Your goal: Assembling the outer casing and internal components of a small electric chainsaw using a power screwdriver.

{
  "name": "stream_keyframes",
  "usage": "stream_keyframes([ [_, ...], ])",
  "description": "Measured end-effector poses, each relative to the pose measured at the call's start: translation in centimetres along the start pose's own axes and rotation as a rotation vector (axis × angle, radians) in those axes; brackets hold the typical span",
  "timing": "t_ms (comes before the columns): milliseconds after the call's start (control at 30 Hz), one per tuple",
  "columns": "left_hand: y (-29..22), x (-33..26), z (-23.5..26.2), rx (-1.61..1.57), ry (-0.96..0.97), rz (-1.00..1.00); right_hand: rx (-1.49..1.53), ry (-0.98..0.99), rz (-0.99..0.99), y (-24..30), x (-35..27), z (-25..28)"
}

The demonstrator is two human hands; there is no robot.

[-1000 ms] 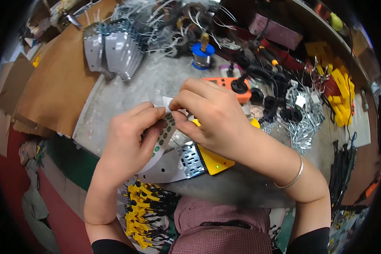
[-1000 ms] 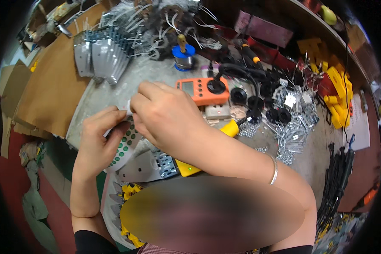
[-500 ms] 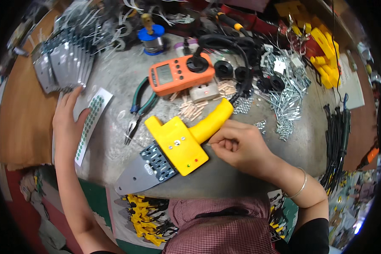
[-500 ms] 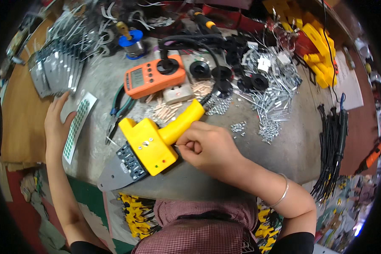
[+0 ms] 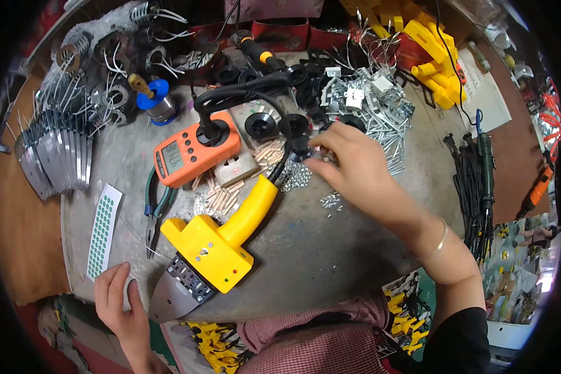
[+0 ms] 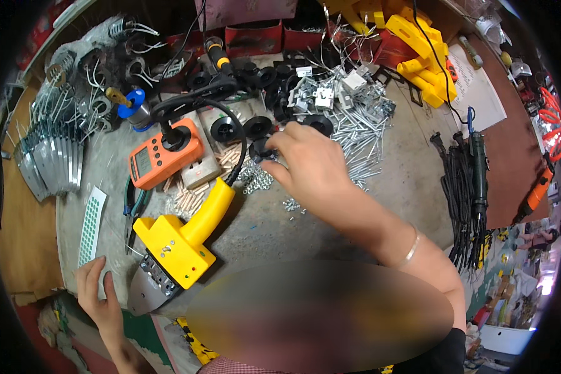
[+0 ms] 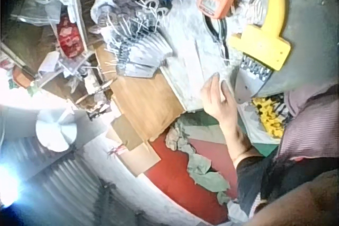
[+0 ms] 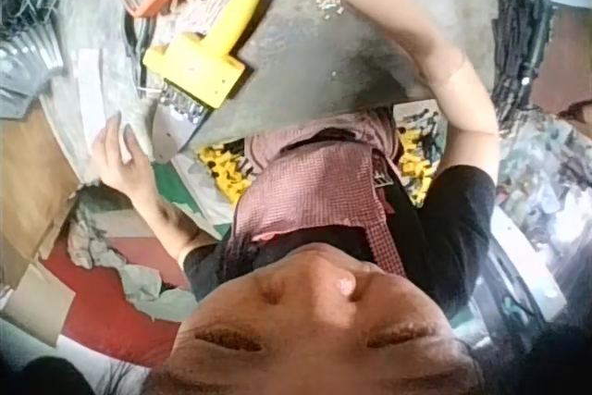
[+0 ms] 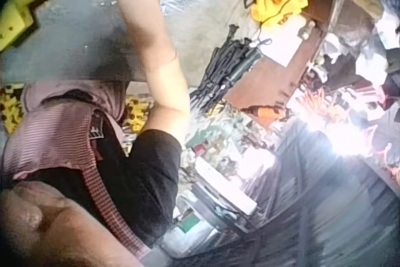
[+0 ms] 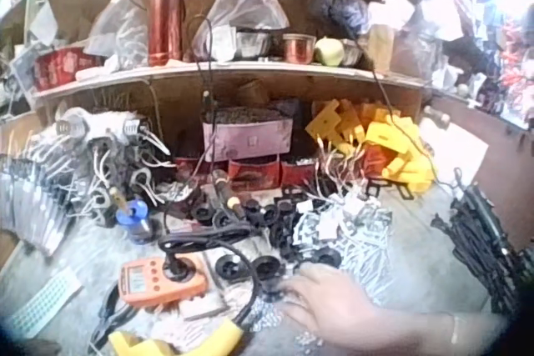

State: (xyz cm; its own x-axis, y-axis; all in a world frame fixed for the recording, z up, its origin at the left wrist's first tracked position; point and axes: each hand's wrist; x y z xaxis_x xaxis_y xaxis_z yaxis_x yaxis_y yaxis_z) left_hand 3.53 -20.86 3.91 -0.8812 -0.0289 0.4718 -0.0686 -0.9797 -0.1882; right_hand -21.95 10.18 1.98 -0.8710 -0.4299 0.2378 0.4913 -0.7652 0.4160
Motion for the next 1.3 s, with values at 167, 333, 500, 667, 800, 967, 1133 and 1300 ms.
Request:
stream_keyframes([
  [167,-2.0,1.7,-0.5,0.010,-0.031,-0.176,-0.252,-0.052,-0.032,-0.2,2.1,-2.1],
  [333,-4.4,2.2,0.1,-0.021,-0.037,-0.175,-0.125,-0.065,-0.136,0.4,0.0,1.9],
  [500,-9.6,3.0,-0.4,-0.519,0.198,-0.238,0.604,0.583,-0.060,7.7,-6.6,1.7],
  [667,-9.6,2.4,-0.9,-0.420,0.290,-0.506,1.030,0.928,-0.152,9.4,-8.8,1.4],
  [800,-5.4,1.5,-1.9,-0.581,0.020,-0.166,1.451,0.915,-0.624,7.7,-8.1,0.8],
  [967,-3.0,1.4,-2.7,-1.535,-0.169,0.767,1.463,0.698,-0.895,6.0,-6.2,-1.8],
  [1133,-1.7,0.2,-2.9,-1.740,-0.170,0.827,1.494,0.728,-0.852,7.2,-5.1,-3.8],
  [1300,-1.7,0.0,-2.1,-1.660,-0.139,0.831,1.491,0.735,-0.669,7.9,-5.2,-3.5],
])
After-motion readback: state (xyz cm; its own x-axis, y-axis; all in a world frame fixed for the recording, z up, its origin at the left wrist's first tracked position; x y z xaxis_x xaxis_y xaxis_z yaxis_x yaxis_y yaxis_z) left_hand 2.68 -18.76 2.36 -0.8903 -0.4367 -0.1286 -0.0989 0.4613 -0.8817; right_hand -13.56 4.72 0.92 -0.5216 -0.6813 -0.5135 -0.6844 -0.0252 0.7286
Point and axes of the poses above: each hand's wrist, its own x-axis towards the middle knuckle, its own z-axis out of the back of the hand, y = z × x, and after that the axes turned 10 degrees about -z, right-handed
